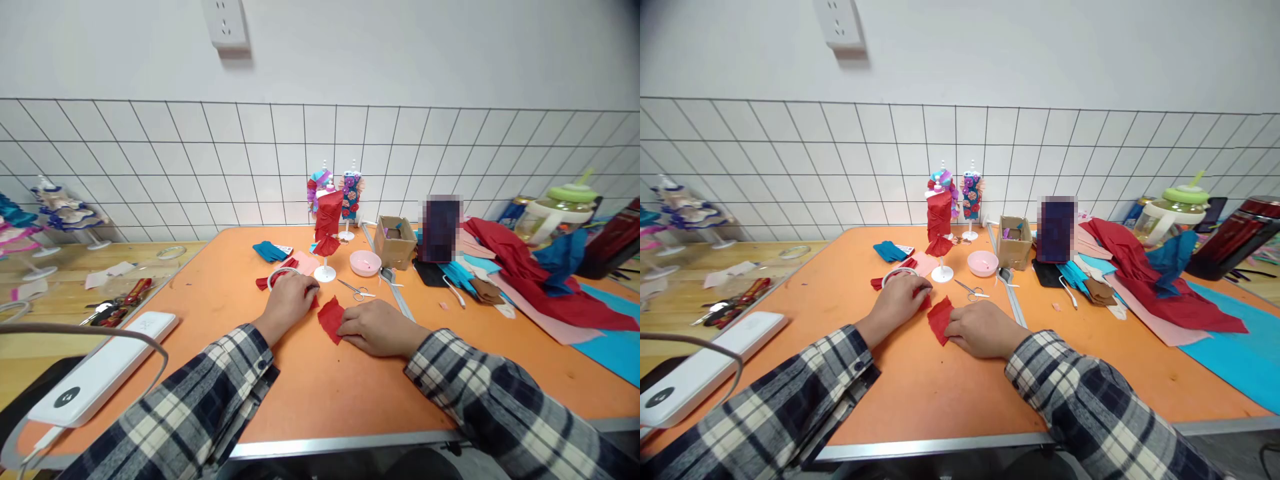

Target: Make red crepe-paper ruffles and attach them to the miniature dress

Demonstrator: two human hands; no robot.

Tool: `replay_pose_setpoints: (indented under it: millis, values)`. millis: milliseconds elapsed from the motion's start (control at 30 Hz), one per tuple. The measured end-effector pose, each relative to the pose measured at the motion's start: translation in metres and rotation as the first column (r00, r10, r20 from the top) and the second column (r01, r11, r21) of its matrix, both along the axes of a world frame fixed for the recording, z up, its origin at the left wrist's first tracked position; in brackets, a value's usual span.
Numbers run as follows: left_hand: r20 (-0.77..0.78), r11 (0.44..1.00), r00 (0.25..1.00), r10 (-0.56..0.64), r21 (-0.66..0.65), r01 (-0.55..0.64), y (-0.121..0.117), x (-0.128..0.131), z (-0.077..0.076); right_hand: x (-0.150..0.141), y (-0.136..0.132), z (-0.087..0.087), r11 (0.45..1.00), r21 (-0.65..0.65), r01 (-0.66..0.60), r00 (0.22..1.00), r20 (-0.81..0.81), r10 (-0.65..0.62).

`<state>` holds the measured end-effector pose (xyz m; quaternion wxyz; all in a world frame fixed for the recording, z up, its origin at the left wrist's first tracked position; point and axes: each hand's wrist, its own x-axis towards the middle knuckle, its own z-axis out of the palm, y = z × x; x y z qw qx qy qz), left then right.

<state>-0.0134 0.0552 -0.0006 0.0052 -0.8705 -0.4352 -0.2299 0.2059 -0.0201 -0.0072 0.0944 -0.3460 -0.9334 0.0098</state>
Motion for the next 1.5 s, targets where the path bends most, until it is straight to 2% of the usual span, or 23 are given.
replay_pose_setpoints:
  millis: [67,133,233,267,367,500,700,800,933,1033,1167,1267,1367,1500]
  values:
    - [0.051,0.999,0.999,-0.015,0.043,0.013,-0.003,-0.001,0.003,0.000,0.001,0.000,1.000,0.004,0.030,1.000,0.004,-0.030]
    - [0.092,0.993,0.990,-0.104,0.062,0.099,-0.011,0.002,0.005,0.001,0.002,0.000,0.996,0.007,0.088,0.996,0.003,-0.088]
    - [0.041,0.946,0.947,-0.319,-0.051,0.321,-0.027,0.008,0.003,0.002,0.005,-0.001,0.990,0.000,0.143,0.990,0.008,-0.143]
    - [0.019,0.931,0.936,-0.351,-0.103,0.351,-0.031,0.010,0.001,0.003,0.005,-0.001,0.989,-0.002,0.148,0.989,0.013,-0.148]
    - [-0.050,0.925,0.940,-0.336,-0.206,0.320,-0.033,0.013,-0.004,0.005,0.006,0.000,0.988,-0.012,0.151,0.988,0.028,-0.151]
    - [-0.107,0.910,0.925,-0.366,-0.249,0.331,-0.025,0.010,-0.003,0.010,0.005,0.004,0.986,-0.023,0.165,0.986,0.009,-0.165]
    - [-0.150,0.911,0.912,-0.381,-0.233,0.342,-0.024,0.007,0.001,0.009,0.006,0.007,0.965,-0.026,0.262,0.959,-0.109,-0.263]
    - [-0.176,0.918,0.911,-0.374,-0.211,0.336,-0.026,0.008,0.004,0.006,0.009,0.003,0.959,-0.064,0.275,0.959,-0.058,-0.279]
    - [-0.157,0.923,0.911,-0.381,-0.120,0.365,-0.032,0.012,0.007,0.004,0.011,0.000,0.957,-0.092,0.274,0.961,-0.010,-0.276]
    - [-0.154,0.908,0.898,-0.413,-0.150,0.392,-0.036,0.018,0.003,0.004,0.009,0.003,0.960,-0.083,0.266,0.964,0.007,-0.267]
    - [-0.196,0.929,0.915,-0.352,-0.189,0.317,-0.036,0.021,-0.004,0.006,0.005,0.009,0.955,-0.076,0.288,0.957,0.055,-0.284]
    - [-0.239,0.943,0.915,-0.324,-0.165,0.291,-0.036,0.019,-0.002,0.007,0.004,0.011,0.949,-0.065,0.307,0.952,0.015,-0.307]
    - [-0.259,0.946,0.912,-0.319,-0.149,0.289,-0.037,0.018,0.001,0.004,0.006,0.007,0.960,-0.073,0.270,0.960,-0.059,-0.275]
    - [-0.212,0.947,0.930,-0.301,-0.184,0.264,-0.037,0.018,0.002,0.001,0.011,0.000,0.968,-0.105,0.229,0.969,-0.067,-0.237]
